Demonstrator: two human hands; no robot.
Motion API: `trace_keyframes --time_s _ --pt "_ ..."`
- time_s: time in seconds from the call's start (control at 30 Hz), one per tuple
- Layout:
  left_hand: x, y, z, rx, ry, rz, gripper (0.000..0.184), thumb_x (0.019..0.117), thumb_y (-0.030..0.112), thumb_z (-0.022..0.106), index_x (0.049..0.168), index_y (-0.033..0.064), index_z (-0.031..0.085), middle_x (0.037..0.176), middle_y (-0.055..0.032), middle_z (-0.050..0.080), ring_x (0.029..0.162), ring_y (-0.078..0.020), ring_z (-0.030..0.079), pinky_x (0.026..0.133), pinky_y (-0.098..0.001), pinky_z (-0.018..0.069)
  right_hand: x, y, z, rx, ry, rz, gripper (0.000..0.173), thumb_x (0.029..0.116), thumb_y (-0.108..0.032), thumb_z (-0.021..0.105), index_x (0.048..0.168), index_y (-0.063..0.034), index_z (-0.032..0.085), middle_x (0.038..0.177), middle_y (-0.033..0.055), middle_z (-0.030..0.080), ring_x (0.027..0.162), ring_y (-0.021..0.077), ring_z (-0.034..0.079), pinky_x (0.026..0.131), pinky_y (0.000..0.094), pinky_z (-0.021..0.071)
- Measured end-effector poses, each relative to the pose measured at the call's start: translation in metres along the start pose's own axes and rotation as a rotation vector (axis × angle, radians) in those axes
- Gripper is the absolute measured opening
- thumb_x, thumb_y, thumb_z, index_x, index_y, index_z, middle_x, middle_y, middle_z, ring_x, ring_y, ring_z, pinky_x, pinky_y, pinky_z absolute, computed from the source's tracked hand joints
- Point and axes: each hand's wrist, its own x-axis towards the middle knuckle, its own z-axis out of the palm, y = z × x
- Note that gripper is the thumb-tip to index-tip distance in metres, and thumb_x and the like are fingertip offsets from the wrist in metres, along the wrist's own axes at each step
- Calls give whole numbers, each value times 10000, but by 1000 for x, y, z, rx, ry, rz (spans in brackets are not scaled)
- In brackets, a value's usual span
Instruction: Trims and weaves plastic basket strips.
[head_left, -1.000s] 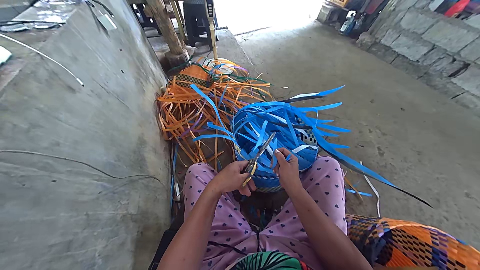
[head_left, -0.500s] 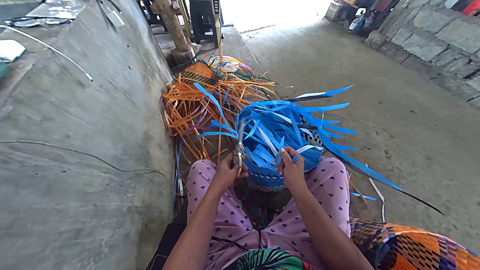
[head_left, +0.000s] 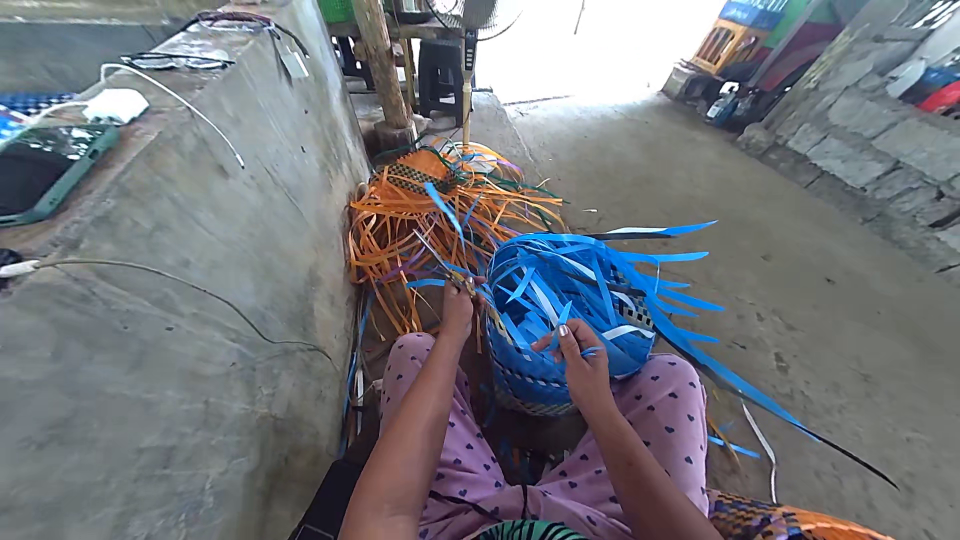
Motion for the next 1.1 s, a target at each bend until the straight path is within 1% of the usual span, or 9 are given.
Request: trace_keyframes --time_s 0.17,0.33,0.43,0.5,0.63,0.73,0.83,0.97,1.1 --pt "-27 14 -19 44 8 368 169 1068 24 417 1234 12 439 907 -49 684 635 -99 651 617 -253 581 14 -8 12 74 -67 -13 225 1068 -65 372 958 -75 568 758 -54 675 711 52 676 722 231 590" --pt "-79 28 -15 143 -80 504 271 1008 17 512 1251 -49 413 960 -70 699 696 -128 697 670 -297 617 29 -9 31 79 -101 -35 23 1011 -48 522 1011 -70 529 726 -92 594 618 -5 589 620 183 542" --pt "-108 26 -4 276 -99 470 352 979 30 590 1256 -127 443 984 -97 706 773 -105 712 715 -273 616 33 -5 37 -88 -157 -132 302 911 -96 704 1143 63 595 805 -36 642 672 -21 581 639 157 513" --pt "-116 15 1 350 -96 538 376 923 20 615 1236 -153 500 977 -97 689 841 -62 679 774 -238 578 32 -5 40 -173 -190 -193 358 893 -137 744 1152 93 652 917 53 674 740 9 601 698 171 530" --pt "-125 4 4 425 -129 612 313 911 2 606 1183 -144 561 900 -89 694 758 -37 674 712 -212 580 29 -2 39 -168 -142 -281 154 937 -84 682 961 61 731 1063 128 690 857 39 647 746 169 560" --pt "-129 3 -5 537 -145 626 297 916 35 593 1174 -113 581 906 -102 703 727 -92 689 674 -267 595 27 -5 35 -152 -130 -241 131 945 -45 633 952 62 707 935 64 706 832 19 650 754 172 556" --pt "-138 3 -21 726 -180 678 387 866 89 635 1192 -114 588 1029 -169 724 772 -187 707 696 -346 597 25 -14 32 -117 -116 -170 103 965 -19 581 992 52 650 856 2 678 739 -12 627 685 160 547" --pt "-157 5 -38 896 -376 470 489 819 130 643 1240 -105 563 1075 -178 714 840 -269 710 738 -445 588 24 -20 26 -125 -109 -144 172 1011 -37 507 992 58 649 851 -21 638 699 -39 593 655 138 532" --pt "-165 3 -43 900 -484 314 523 841 136 634 1299 -92 526 1154 -167 694 859 -242 711 773 -413 593 21 -14 22 -149 -157 -174 196 1021 -50 484 967 52 642 831 -24 625 692 -45 581 655 136 525"
